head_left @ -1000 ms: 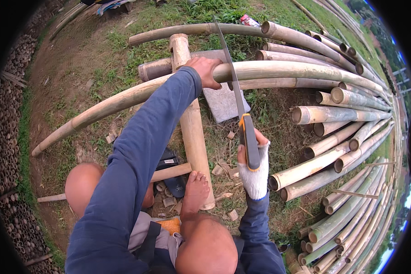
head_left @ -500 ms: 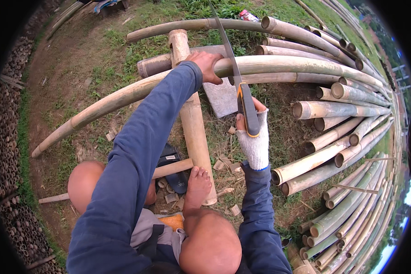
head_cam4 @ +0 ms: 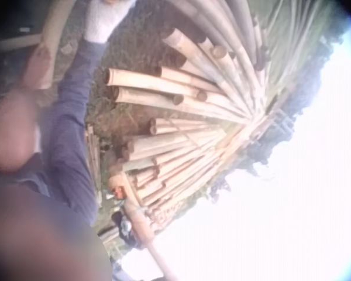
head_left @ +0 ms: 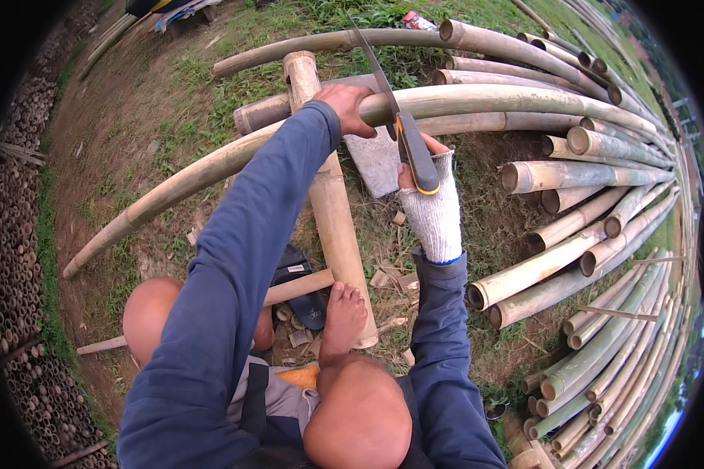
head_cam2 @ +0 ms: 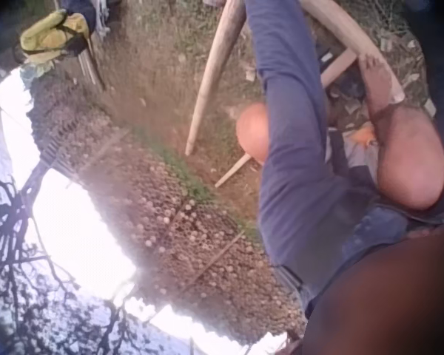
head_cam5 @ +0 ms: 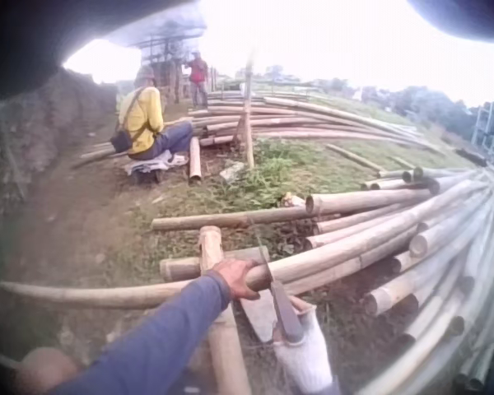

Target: The person sits on the ground and uses a hand saw to cut bamboo poles to length. They position each pole on a makeshift support, saw through it, and then move the cut pieces aside. The person repeats this process with multiple bamboo poles.

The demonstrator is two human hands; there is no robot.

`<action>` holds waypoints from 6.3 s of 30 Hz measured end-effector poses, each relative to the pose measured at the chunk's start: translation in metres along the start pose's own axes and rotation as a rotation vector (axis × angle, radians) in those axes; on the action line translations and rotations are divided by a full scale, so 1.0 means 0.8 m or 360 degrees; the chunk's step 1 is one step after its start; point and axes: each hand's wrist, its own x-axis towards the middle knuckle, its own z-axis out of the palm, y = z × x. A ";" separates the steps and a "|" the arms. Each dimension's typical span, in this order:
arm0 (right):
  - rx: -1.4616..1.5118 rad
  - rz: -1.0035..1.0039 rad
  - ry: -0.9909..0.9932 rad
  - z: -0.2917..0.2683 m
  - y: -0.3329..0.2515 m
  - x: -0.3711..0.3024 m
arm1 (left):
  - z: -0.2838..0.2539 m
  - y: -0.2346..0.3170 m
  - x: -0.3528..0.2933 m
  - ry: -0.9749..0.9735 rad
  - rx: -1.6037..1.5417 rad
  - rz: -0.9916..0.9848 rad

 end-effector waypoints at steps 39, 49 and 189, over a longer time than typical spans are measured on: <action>-0.0466 0.0045 -0.0051 -0.067 -0.033 -0.154 | -0.003 0.008 0.004 -0.0050 0.0072 -0.0090; -0.0155 -0.0030 -0.0010 -0.041 -0.022 -0.060 | 0.003 0.019 0.013 0.0003 0.0137 -0.0031; -0.0196 -0.0127 0.0086 -0.088 -0.053 -0.164 | 0.026 0.036 0.031 0.0061 0.0141 0.0145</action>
